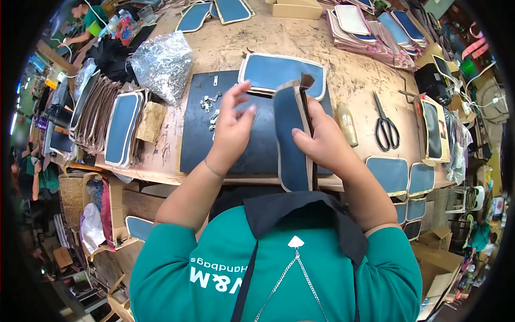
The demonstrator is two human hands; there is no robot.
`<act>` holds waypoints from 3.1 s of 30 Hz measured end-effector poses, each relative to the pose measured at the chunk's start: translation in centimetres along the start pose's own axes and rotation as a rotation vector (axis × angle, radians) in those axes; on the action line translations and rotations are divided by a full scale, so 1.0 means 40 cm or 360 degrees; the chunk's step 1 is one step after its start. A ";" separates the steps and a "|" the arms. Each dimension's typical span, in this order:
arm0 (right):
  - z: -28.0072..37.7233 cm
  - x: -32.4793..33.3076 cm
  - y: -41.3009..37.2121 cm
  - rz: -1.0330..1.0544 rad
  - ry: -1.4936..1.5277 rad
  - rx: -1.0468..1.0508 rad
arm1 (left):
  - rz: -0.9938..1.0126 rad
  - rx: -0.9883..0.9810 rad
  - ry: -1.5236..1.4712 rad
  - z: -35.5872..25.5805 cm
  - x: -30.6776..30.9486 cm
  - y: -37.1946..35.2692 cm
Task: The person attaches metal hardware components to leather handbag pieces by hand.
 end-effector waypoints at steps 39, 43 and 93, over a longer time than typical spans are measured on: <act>-0.031 -0.080 0.230 -0.0094 0.0446 0.0068 | -0.0289 -0.0542 0.0372 -0.073 0.041 0.078; -0.046 -0.079 0.219 -0.0246 0.0610 0.0033 | -0.0252 -0.0381 0.0121 -0.064 0.029 0.081; 0.098 -0.121 -0.134 0.1096 -0.1296 0.0385 | 0.0260 0.0010 -0.0048 0.032 -0.057 0.084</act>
Point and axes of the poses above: each hand's wrist, its own y-axis towards the middle knuckle, its own x-axis out of the back of the hand, z = x × y, the point moved 4 cm from there along y, towards the middle knuckle, and after that the axes turned 10 degrees about y, right-handed, at the moved point
